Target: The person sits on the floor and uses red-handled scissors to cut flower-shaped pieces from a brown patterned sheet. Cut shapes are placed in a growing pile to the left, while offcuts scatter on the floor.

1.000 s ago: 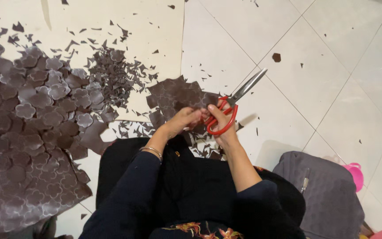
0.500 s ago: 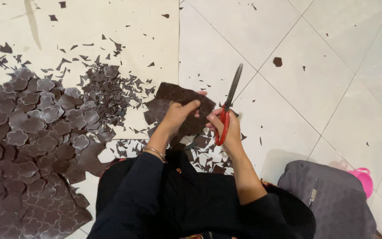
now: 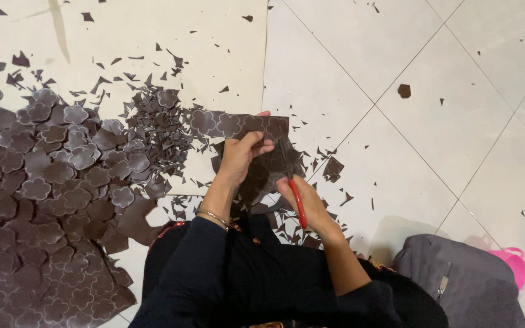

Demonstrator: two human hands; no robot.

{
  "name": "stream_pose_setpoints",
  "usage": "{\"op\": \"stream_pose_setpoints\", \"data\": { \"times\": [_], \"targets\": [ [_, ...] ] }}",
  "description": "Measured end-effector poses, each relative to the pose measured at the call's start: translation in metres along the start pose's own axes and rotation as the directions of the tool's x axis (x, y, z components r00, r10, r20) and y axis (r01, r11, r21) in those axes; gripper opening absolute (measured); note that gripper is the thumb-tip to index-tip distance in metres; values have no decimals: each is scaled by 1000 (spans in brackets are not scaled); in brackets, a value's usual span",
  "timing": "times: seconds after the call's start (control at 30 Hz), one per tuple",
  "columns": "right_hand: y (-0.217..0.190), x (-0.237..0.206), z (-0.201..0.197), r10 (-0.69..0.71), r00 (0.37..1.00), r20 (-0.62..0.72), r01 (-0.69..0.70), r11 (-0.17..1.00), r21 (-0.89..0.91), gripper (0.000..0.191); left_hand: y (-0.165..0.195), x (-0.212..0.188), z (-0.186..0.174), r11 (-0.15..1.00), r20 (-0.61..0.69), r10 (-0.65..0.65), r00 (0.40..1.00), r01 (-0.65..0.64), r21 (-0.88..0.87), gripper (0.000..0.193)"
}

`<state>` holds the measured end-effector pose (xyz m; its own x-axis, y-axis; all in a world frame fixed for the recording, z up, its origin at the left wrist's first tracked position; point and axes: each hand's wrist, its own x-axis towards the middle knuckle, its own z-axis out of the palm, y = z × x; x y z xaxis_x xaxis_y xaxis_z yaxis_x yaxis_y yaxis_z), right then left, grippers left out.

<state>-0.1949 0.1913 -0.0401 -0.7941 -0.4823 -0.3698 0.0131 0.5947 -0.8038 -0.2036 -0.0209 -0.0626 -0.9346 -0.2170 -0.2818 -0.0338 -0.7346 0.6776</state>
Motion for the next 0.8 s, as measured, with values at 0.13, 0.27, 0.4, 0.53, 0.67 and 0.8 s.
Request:
{"op": "stream_pose_setpoints", "data": {
  "times": [0.13, 0.27, 0.4, 0.53, 0.67, 0.8],
  "targets": [
    [-3, -3, 1, 49, 995, 89, -53, 998, 45, 46, -5, -5, 6, 998, 4, -23, 1000, 23, 60, 45],
    [-8, -4, -1, 110, 988, 107, -119, 990, 82, 44, -14, -10, 12, 994, 9, 34, 999, -35, 100, 45],
    [-13, -5, -3, 133, 986, 102, -143, 985, 99, 42, -15, -16, 16, 995, 26, 69, 997, -71, 70, 50],
    [-14, -6, -2, 133, 987, 87, -144, 980, 138, 42, -14, -21, 21, 992, 17, 103, 995, -104, 65, 56],
    [-13, -6, -1, 161, 983, 94, -175, 969, 172, 42, -14, -23, 25, 989, -7, 109, 994, -108, 99, 54],
    [-12, -7, -3, 117, 988, 96, -134, 972, 195, 43, -12, -23, 27, 988, 11, 114, 993, -115, 107, 51]
  ]
}}
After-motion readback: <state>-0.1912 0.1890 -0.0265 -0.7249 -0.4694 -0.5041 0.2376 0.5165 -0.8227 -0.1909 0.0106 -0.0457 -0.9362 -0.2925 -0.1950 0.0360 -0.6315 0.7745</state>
